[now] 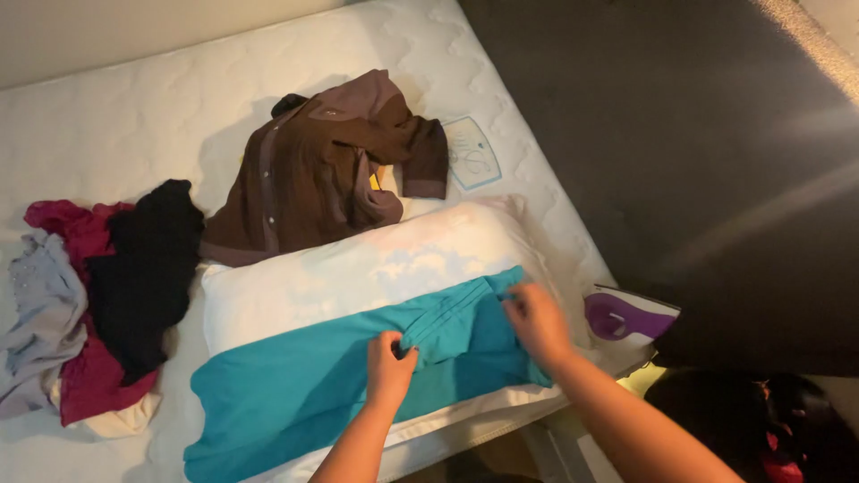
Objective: The person irons a teal short-sleeved shirt on a bed using a purple iron, smoothing the fabric and sleeves. After ironing, they fold the shirt and place it on a stack of other folded clothes on a nearby surface.
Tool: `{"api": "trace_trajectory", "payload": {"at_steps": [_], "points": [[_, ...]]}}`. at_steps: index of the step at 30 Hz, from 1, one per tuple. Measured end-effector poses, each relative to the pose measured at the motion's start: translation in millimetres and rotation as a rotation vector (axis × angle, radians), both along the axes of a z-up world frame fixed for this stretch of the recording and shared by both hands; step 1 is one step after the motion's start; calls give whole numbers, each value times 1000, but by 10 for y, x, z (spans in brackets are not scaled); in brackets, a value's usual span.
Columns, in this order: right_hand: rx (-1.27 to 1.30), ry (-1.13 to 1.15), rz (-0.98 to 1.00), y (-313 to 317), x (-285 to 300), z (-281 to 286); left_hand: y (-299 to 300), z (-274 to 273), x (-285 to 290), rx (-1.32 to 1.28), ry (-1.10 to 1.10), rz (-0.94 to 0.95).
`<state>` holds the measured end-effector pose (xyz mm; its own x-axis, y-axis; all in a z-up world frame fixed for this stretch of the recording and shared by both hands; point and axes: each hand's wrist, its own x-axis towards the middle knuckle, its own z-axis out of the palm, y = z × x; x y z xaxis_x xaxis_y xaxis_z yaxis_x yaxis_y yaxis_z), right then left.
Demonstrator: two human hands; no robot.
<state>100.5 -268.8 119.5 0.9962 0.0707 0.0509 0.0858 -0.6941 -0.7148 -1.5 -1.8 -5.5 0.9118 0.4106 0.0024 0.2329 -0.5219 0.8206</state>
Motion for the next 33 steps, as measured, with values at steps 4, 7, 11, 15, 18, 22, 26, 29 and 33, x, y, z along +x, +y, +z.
{"api": "trace_trajectory", "payload": {"at_steps": [4,7,11,15,18,22,26,29,33], "points": [[-52,-28,143,-24,-23,-510,39,54,-18,-53,-18,-36],[-34,-67,186,-43,-75,-576,104,138,-28,-279,32,-81],[-67,192,90,-162,-263,-479,77,173,-28,-228,118,-69],[-177,298,93,-134,-291,-174,-2,437,67,115,34,-98],[-196,111,144,-51,-453,124,16,715,-80,189,-22,-97],[-212,-161,301,190,-599,181,167,729,-402,168,-12,-36],[-224,-220,621,646,-859,30,416,545,-857,188,40,41],[-247,-143,866,1106,-1076,-19,689,543,-1081,216,71,84],[-330,-27,1040,1722,-1371,-24,1128,621,-1293,268,33,134]]}}
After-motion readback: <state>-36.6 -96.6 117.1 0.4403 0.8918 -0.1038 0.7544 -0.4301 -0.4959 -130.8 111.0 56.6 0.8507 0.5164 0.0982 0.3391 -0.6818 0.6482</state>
